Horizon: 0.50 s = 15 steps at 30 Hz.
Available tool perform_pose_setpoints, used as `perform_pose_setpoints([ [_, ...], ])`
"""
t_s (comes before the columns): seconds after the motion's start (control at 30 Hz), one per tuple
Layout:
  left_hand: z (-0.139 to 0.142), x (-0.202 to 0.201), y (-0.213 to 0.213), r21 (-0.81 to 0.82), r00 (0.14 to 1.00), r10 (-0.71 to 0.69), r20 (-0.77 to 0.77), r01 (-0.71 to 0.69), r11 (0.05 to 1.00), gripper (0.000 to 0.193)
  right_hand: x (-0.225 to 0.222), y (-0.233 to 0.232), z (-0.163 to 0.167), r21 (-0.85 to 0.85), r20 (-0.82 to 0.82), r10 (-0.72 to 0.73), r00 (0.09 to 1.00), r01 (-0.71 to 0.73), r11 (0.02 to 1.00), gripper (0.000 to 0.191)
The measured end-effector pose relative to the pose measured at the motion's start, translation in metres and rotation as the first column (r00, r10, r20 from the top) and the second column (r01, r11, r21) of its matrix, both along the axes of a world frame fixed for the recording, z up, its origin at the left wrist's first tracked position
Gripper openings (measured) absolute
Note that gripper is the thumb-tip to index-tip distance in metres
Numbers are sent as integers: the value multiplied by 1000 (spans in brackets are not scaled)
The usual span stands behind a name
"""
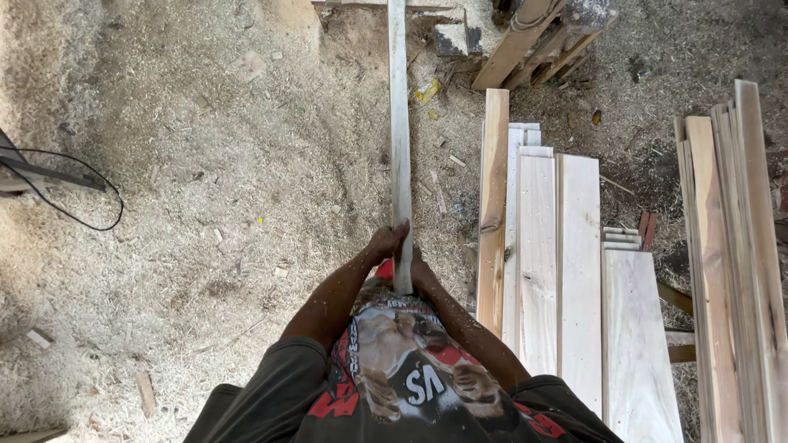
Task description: The person picks up thin wooden strips from a pile on the ground, aligns them by hand, and carries them to a stack of similar boards, adding them to the stack. They repeat this pick-carry-place cycle with one strip at a time across the workshop floor.
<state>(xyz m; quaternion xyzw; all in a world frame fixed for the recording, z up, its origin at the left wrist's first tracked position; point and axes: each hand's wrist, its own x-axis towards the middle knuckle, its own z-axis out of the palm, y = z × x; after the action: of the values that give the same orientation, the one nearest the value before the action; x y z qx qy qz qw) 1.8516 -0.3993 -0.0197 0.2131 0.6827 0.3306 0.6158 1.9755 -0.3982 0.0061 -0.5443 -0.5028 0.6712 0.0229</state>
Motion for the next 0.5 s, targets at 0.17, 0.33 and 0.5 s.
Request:
perform_pose_setpoints([
  [0.17,2,-2,3,25,995,16,-101,-14,1000,88,-4,0,-4,44,-18,-33,999,34,998,67],
  [0.33,0,-7,4,3,983,-82,-165,84,996,93,-1,-1,-9,60,208,48,977,-62,996,75],
  [0.5,-6,-2,4,97,1000,-25,-4,25,995,86,-3,3,-12,-15,51,-36,998,37,999,83],
])
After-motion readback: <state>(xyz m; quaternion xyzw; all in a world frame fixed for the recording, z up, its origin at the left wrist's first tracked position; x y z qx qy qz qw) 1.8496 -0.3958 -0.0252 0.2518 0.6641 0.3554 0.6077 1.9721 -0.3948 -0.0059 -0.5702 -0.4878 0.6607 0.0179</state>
